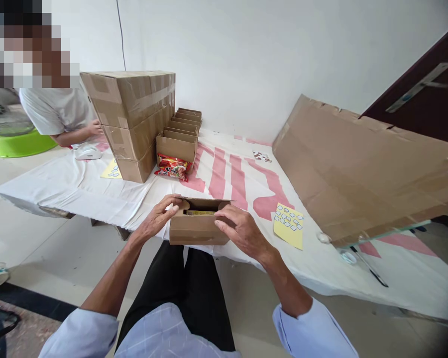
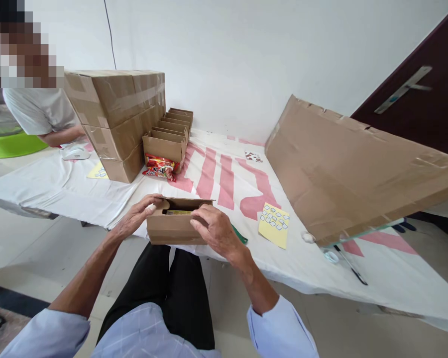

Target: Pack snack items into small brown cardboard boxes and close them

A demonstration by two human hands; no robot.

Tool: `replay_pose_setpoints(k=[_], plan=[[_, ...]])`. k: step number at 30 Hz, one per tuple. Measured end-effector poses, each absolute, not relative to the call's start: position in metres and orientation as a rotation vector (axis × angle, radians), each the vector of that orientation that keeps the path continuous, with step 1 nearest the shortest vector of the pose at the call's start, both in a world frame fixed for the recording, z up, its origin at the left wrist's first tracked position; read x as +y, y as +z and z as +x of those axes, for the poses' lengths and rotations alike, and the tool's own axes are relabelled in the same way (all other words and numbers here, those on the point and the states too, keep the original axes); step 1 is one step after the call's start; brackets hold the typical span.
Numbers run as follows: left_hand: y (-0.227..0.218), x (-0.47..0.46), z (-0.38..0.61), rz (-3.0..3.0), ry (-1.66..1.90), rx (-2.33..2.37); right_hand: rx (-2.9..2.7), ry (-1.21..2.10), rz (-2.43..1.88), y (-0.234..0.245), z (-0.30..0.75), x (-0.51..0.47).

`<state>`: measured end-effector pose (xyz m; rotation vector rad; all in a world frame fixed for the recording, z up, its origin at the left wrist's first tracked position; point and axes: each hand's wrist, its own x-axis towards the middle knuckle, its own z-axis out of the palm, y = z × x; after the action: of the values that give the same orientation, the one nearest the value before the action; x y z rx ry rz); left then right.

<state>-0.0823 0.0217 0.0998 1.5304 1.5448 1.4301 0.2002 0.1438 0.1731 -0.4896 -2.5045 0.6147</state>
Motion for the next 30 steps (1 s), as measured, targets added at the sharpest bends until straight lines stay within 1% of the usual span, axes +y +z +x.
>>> replay_pose_setpoints(k=[5,12,16,20,26,30], plan=[[0.101,0.019,-0.082,1.573,1.283,1.668,-2.594,0.59,-0.348,0.169,0.223,0.106],[0.1,0.026,-0.065,1.569,1.302,1.84,-2.651,0.501,-0.397,0.149,0.211,0.106],[0.1,0.026,-0.056,1.512,1.357,1.9,-2.69,0.285,-0.549,0.147,0.199,0.114],[0.096,0.018,-0.049,1.394,1.458,1.803,-2.626,0.078,-0.75,0.151,0.201,0.116],[0.087,0.014,-0.046,1.563,1.519,1.726,-2.575,-0.202,-0.814,0.163,0.207,0.122],[0.089,0.014,-0.05,1.611,1.475,1.704,-2.7,-0.29,-0.775,0.169,0.202,0.134]])
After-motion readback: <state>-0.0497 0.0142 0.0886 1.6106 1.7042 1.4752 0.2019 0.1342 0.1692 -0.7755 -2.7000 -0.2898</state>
